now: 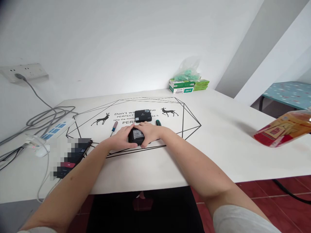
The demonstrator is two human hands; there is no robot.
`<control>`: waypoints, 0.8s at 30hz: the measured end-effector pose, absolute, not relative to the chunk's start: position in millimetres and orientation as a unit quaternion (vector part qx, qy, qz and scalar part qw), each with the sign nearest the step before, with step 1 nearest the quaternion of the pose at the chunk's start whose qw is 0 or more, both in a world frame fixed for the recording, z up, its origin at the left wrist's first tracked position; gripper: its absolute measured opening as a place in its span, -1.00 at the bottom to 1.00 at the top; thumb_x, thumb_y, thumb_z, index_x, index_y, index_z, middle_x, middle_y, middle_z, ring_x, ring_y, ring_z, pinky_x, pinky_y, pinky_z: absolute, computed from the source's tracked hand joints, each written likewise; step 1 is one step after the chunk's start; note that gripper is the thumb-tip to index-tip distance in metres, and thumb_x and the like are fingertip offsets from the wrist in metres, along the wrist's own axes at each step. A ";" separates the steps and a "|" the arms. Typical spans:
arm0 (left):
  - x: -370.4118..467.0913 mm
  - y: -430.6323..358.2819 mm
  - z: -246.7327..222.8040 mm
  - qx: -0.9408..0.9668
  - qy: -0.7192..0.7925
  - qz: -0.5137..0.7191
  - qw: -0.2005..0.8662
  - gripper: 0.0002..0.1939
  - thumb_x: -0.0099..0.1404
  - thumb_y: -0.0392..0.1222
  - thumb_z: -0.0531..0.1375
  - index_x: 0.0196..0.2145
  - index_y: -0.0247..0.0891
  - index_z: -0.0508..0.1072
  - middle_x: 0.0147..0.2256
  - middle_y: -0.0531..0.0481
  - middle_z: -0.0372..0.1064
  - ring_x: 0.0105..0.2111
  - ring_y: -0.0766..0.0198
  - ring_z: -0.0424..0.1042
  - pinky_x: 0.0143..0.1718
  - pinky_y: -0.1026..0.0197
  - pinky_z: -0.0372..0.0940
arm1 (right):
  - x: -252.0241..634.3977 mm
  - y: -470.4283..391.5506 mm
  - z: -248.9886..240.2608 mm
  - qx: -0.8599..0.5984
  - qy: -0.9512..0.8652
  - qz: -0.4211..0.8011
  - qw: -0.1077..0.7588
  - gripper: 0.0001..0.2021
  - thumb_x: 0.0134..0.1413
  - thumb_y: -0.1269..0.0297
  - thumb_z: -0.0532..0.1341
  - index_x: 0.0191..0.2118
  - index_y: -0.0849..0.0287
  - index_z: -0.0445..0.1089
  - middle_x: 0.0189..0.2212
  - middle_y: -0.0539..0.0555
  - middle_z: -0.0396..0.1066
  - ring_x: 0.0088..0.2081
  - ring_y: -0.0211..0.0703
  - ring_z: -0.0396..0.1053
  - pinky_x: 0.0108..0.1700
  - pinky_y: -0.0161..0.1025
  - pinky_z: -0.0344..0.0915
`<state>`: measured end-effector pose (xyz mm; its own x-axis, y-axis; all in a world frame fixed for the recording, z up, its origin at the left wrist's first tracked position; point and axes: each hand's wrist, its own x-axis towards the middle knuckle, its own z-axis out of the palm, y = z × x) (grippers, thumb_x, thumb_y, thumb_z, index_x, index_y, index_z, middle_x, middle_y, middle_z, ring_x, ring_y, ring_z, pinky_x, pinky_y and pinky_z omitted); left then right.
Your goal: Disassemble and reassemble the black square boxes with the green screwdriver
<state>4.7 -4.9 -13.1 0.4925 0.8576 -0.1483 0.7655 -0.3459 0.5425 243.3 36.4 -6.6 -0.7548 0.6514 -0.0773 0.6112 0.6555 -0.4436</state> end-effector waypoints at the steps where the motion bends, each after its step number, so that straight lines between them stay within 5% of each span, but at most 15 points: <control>1: 6.7 -6.2 -12.5 0.821 0.498 0.068 0.271 0.33 0.18 0.43 0.35 0.62 -0.14 -0.21 0.57 -0.33 -0.15 0.56 -0.38 -0.20 0.47 -0.35 -0.03 | 241.8 33.9 -5.5 -0.353 -0.907 0.228 0.031 0.22 -0.32 0.01 0.58 0.51 0.17 0.13 0.19 0.30 0.35 0.26 0.40 0.24 0.31 0.27 0.31; 5: 14.9 -9.6 -13.3 0.836 0.498 0.016 0.231 0.40 0.12 0.46 0.35 0.61 -0.28 -0.22 0.57 -0.40 -0.19 0.55 -0.40 -0.21 0.47 -0.31 -0.03 | 243.7 30.8 3.9 -0.359 -0.899 0.250 -0.004 0.11 -0.24 -0.08 0.57 0.45 0.15 0.22 0.28 0.30 0.36 0.32 0.40 0.22 0.34 0.26 0.30; 8: 16.8 -9.2 -15.5 0.845 0.489 0.001 0.216 0.37 0.14 0.47 0.32 0.60 -0.31 -0.18 0.57 -0.40 -0.22 0.55 -0.41 -0.21 0.48 -0.34 -0.05 | 256.8 40.3 11.0 -0.404 -0.892 0.198 0.048 -0.33 0.09 -0.07 0.43 0.26 0.11 0.42 0.31 0.29 0.35 0.35 0.35 0.24 0.38 0.22 0.26; 10: 17.4 -8.6 -16.5 0.850 0.482 0.005 0.215 0.32 0.17 0.45 0.31 0.60 -0.29 -0.15 0.58 -0.37 -0.24 0.55 -0.39 -0.22 0.49 -0.33 -0.06 | 268.2 49.7 11.6 -0.566 -0.811 0.117 0.092 -0.51 0.25 -0.04 0.33 0.14 0.20 0.46 0.20 0.42 0.40 0.29 0.40 0.32 0.29 0.22 0.33; 12: 18.6 -8.5 -17.1 0.856 0.471 0.016 0.215 0.28 0.20 0.41 0.31 0.60 -0.30 -0.12 0.58 -0.35 -0.23 0.55 -0.36 -0.20 0.50 -0.30 -0.06 | 278.3 58.3 8.8 -0.675 -0.725 0.116 0.070 -0.45 0.22 -0.03 0.36 0.17 0.24 0.41 0.18 0.49 0.40 0.15 0.41 0.45 0.10 0.19 0.44; 16: 21.0 -8.3 -16.9 0.866 0.443 0.050 0.228 0.19 0.22 0.32 0.34 0.59 -0.25 -0.03 0.56 -0.33 -0.12 0.53 -0.34 -0.10 0.49 -0.29 0.01 | 285.8 66.7 4.9 -0.675 -0.717 0.162 0.066 -0.53 0.09 0.24 0.41 0.11 0.19 0.40 -0.08 0.31 0.56 -0.13 0.18 0.54 -0.14 0.00 0.47; 18: 21.3 -7.6 -17.0 0.868 0.436 0.059 0.232 0.19 0.20 0.31 0.35 0.58 -0.24 0.00 0.55 -0.33 -0.09 0.52 -0.37 -0.08 0.48 -0.32 0.02 | 282.8 66.2 7.8 -0.656 -0.728 0.151 0.129 -0.55 0.17 0.26 0.34 0.16 0.14 0.35 -0.12 0.24 0.57 -0.15 0.11 0.53 -0.11 -0.02 0.46; 24: 22.5 -4.6 -22.4 0.878 0.412 0.082 0.231 0.14 0.24 0.32 0.35 0.56 -0.26 0.06 0.54 -0.38 -0.06 0.53 -0.36 -0.09 0.48 -0.36 -0.02 | 262.0 52.8 17.3 -0.462 -0.702 0.167 0.515 -0.55 0.22 0.05 0.28 0.17 0.02 0.28 -0.11 0.10 0.50 -0.24 -0.05 0.47 -0.13 0.00 0.49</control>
